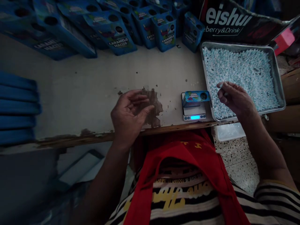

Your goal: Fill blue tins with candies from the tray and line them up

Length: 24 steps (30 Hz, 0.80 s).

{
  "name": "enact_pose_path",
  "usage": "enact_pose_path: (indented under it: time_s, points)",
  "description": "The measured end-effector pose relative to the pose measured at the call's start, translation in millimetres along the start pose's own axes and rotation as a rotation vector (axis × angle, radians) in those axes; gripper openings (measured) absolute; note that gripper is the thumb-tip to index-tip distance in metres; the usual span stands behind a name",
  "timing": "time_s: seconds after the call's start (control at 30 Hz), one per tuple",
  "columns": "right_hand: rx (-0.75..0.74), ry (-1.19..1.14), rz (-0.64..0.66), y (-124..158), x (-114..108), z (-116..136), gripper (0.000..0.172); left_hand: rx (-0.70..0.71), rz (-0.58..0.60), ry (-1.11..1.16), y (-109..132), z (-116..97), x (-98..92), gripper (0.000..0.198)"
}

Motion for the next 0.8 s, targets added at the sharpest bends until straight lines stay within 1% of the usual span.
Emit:
enact_pose_path:
  time_s: [0.13,0.23,0.37,0.43,0.5,0.57,0.63,0.7,0.8]
  points:
    - [-0.087,0.044,0.085,16.2,14.5,11.6,0.047,-0.052,0.075,-0.004,3.0,-3.8,10.2,0.052]
    - [-0.158,0.119,0.129,23.9,28.4,18.0,0.043,-0.062,0.101,-0.013,5.1,-7.2,19.2,0.046]
    - [-0.229,0.248,0.202,25.5,43.5,20.6,0.036,-0.026,0.125,-0.036,6.9,-13.3,26.7,0.042]
    - [-0.231,0.282,0.226,25.6,47.2,20.7,0.035,-0.019,0.12,-0.053,7.4,-15.2,26.5,0.041]
    - [-0.19,0.268,0.23,26.1,48.6,21.0,0.034,-0.04,0.12,-0.059,7.9,-14.9,25.2,0.041]
    - [-0.121,0.208,0.22,25.5,47.9,21.7,0.034,-0.075,0.124,-0.039,8.1,-13.4,23.9,0.042]
    - [-0.056,0.126,0.182,21.4,43.9,22.8,0.034,-0.1,0.124,-0.01,7.0,-12.2,23.4,0.043]
    - [-0.006,0.039,0.109,12.4,34.8,23.0,0.028,-0.091,0.116,0.003,4.2,-13.4,23.4,0.044]
    - [0.027,-0.062,-0.051,-7.1,11.1,19.3,0.02,-0.028,0.106,0.005,-1.3,-21.0,24.5,0.043]
Point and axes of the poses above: each hand's wrist, its own y-axis away from the middle knuckle, its own x-axis out of the palm, z = x × y, the point moved 4 cm from there along -y, towards the middle knuckle, and after that the axes turned 15 degrees about -z, right-handed, at the moved point
